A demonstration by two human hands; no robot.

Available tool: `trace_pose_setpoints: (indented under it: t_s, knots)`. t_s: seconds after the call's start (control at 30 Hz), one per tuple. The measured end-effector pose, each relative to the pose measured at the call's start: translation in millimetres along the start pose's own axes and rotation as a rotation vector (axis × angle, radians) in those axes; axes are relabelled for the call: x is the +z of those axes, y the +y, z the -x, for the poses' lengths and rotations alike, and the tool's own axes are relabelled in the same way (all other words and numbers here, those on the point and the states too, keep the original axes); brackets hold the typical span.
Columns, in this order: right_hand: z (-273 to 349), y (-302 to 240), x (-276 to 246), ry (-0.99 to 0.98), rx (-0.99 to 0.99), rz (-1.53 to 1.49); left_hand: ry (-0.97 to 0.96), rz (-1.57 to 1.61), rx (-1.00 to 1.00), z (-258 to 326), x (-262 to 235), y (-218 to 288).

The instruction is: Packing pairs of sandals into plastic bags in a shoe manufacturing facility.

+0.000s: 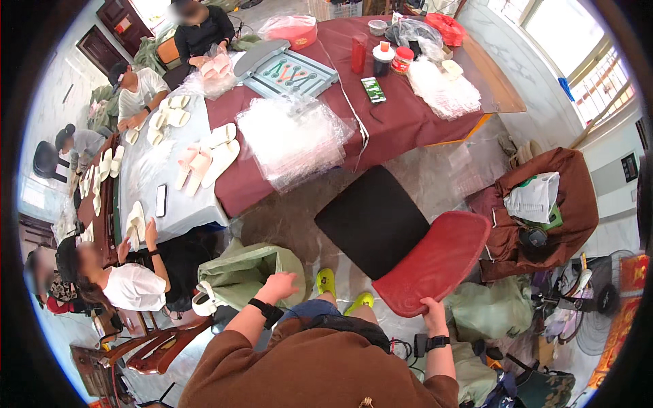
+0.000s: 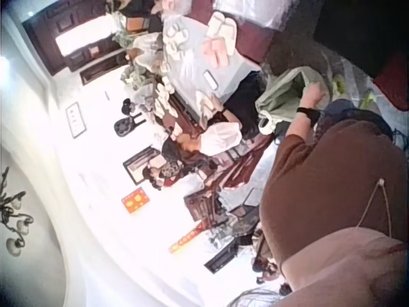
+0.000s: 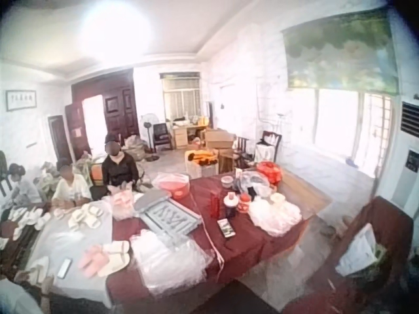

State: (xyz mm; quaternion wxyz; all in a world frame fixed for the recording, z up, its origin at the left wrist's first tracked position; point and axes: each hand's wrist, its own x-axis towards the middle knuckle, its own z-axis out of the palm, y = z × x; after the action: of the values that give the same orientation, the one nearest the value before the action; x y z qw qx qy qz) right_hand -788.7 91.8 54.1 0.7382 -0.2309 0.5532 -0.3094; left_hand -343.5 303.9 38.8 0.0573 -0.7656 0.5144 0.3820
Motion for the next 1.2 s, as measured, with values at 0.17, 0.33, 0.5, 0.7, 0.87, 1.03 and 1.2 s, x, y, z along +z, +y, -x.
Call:
trace_pose_setpoints:
  t_s: [0.17, 0.33, 0.5, 0.7, 0.87, 1.03, 1.2]
  knots:
    - [5, -14, 5, -0.012, 0.106, 0.230, -0.010, -0.078, -0.035, -18, -31, -10]
    - [-5, -64, -33, 0.173, -0.035, 0.443, 0.051, -0.048, -0.067, -21, -39, 4]
    - [-39, -90, -37, 0.511, -0.665, 0.737, -0.031, 0.085, -0.056, -13, -70, 10]
    - [-21, -142, 93, 0.403, -1.038, 0.943, 0.143, 0.182, -0.111, -21, -102, -62]
    - [-43, -136, 201, 0.230, -1.055, 1.245, 0.172, 0.185, -0.220, -42, -131, -155]
    - [-112, -86, 248, 0.149, -0.696, 1.677, 0.013, 0.201, -0.280, -84, -168, -228]
    - [-183, -47, 312, 0.078, -0.216, 1.744, 0.039, 0.348, -0.140, -105, -209, -289]
